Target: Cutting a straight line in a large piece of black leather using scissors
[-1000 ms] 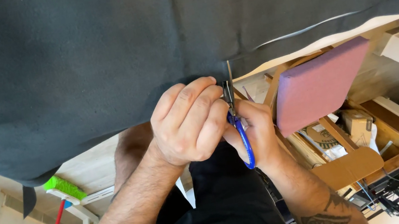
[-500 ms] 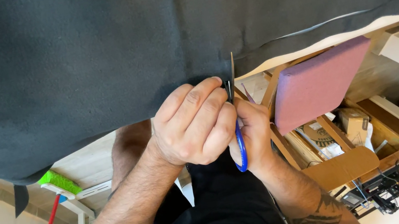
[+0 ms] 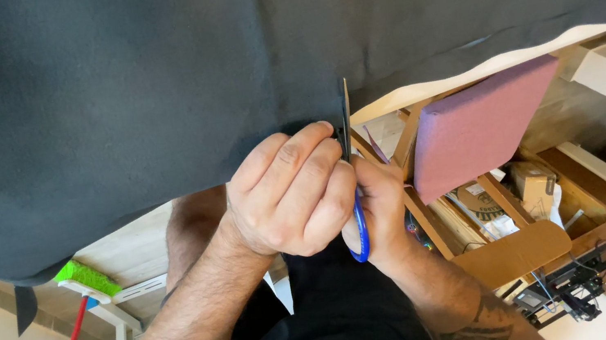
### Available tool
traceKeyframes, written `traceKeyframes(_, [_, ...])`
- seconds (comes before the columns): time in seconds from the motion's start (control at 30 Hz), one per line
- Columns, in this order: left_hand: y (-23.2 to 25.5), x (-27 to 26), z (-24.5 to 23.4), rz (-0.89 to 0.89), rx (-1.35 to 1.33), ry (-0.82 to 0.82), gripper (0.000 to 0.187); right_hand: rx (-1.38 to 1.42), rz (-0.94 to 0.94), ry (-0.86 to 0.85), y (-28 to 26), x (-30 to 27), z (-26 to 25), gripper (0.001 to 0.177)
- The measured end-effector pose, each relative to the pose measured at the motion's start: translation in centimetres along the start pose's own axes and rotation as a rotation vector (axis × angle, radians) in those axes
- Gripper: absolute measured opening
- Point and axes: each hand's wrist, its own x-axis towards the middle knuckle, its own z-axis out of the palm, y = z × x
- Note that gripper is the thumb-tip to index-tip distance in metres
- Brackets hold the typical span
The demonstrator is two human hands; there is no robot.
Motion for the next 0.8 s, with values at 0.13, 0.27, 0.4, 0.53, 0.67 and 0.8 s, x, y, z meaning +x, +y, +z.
traceKeyframes(0.13, [0.0, -0.1, 0.0, 0.006, 0.005, -0.001, 0.037, -0.006, 0.006, -0.018, -8.3, 5.2, 0.6, 0.041])
traceKeyframes(0.27, [0.0, -0.1, 0.1, 0.012, 0.01, 0.002, 0.037, -0.047, 0.012, -0.059, -13.0, 8.0, 0.8, 0.042])
traceKeyframes(0.4, [0.0, -0.2, 0.0, 0.014, 0.01, -0.009, 0.037, -0.031, 0.018, -0.05, -12.2, 7.4, 0.7, 0.042])
traceKeyframes(0.53, [-0.1, -0.2, 0.1, 0.024, 0.015, 0.004, 0.035, 0.002, 0.015, -0.047, -12.6, 7.8, 1.0, 0.043])
traceKeyframes(0.67, [-0.2, -0.4, 0.3, 0.017, 0.019, 0.001, 0.032, -0.001, 0.029, -0.035, -12.9, 8.1, 1.2, 0.042])
traceKeyframes(0.8, [-0.1, -0.3, 0.1, 0.014, 0.019, -0.007, 0.03, -0.012, 0.029, -0.034, -13.2, 8.1, 1.4, 0.043])
